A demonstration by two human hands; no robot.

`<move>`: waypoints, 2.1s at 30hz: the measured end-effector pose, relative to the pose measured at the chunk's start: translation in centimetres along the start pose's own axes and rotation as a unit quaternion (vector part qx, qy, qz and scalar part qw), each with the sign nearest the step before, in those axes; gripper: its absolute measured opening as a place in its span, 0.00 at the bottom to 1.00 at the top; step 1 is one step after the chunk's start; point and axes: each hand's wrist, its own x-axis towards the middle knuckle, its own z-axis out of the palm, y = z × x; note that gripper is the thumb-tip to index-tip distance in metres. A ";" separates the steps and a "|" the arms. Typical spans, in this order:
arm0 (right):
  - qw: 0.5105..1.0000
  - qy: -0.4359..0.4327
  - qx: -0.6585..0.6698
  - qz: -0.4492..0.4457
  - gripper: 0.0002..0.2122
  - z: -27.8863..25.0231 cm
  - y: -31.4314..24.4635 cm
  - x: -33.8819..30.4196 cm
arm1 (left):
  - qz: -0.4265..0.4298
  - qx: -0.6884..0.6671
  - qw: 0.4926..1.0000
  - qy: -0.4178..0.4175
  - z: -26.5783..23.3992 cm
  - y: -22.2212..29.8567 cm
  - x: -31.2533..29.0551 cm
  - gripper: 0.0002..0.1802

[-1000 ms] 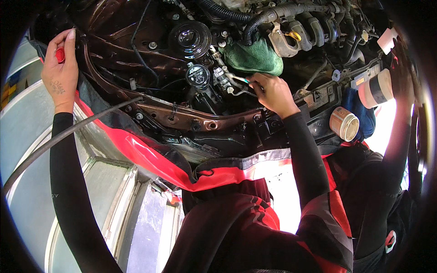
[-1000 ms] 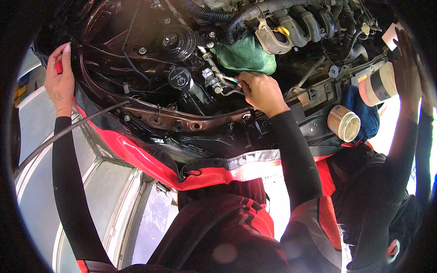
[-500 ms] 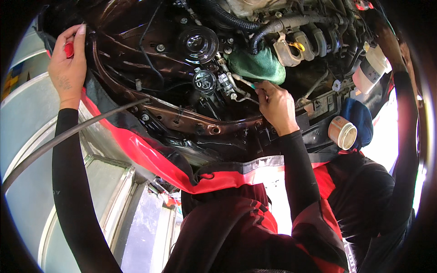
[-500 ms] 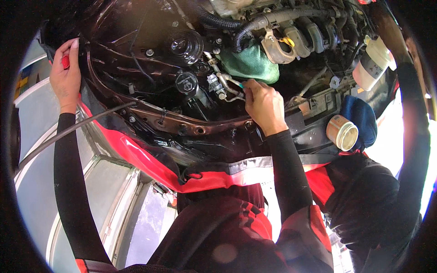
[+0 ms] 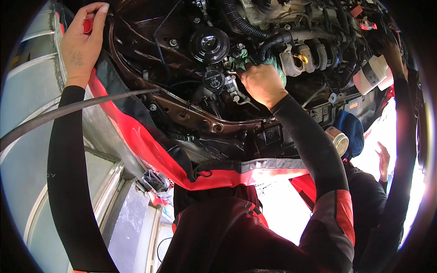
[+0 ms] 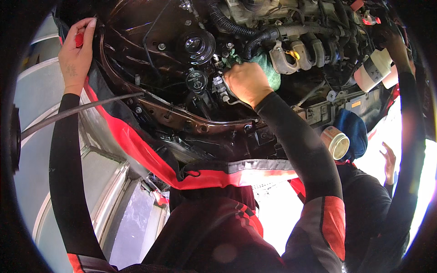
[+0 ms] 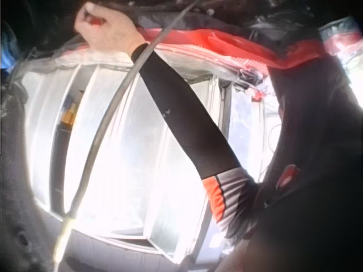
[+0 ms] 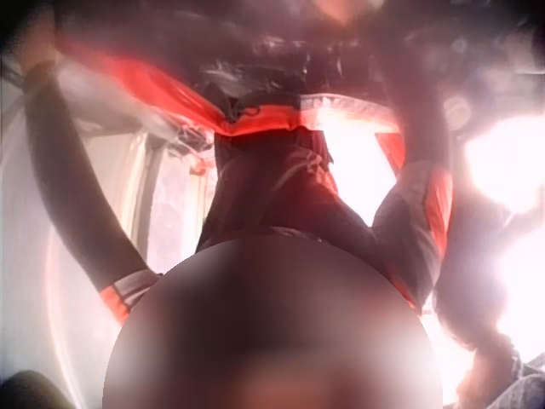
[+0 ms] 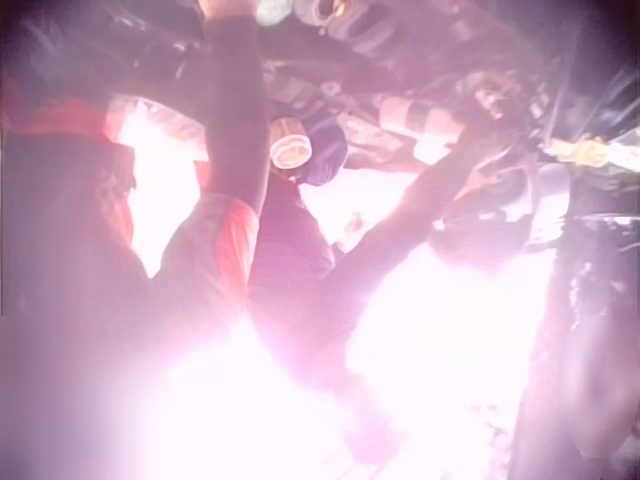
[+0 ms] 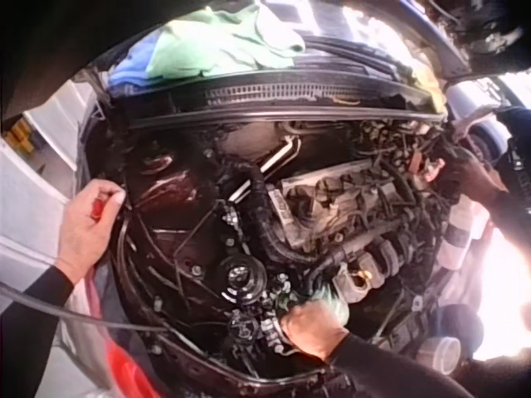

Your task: The person cleans the engine bay of a car with the hood open. They apply a cleaning solution from a spray bottle and scrub various components with a toothbrush, focusing on hoses, brackets, and the engine block. A second person is visible working nearby.

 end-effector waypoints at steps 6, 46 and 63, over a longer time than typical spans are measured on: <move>0.998 -0.037 0.000 0.054 0.10 0.5 -0.3 1.0 | 0.013 0.003 1.000 0.000 0.0 -0.1 0.1 0.16; 0.985 -0.044 -0.153 -0.070 0.09 -0.1 1.2 4.6 | 0.017 0.009 1.000 0.004 0.1 0.8 0.0 0.16; 0.986 0.010 -0.149 -0.071 0.13 -0.1 1.3 4.8 | 0.017 -0.003 1.000 0.002 0.1 0.4 0.1 0.17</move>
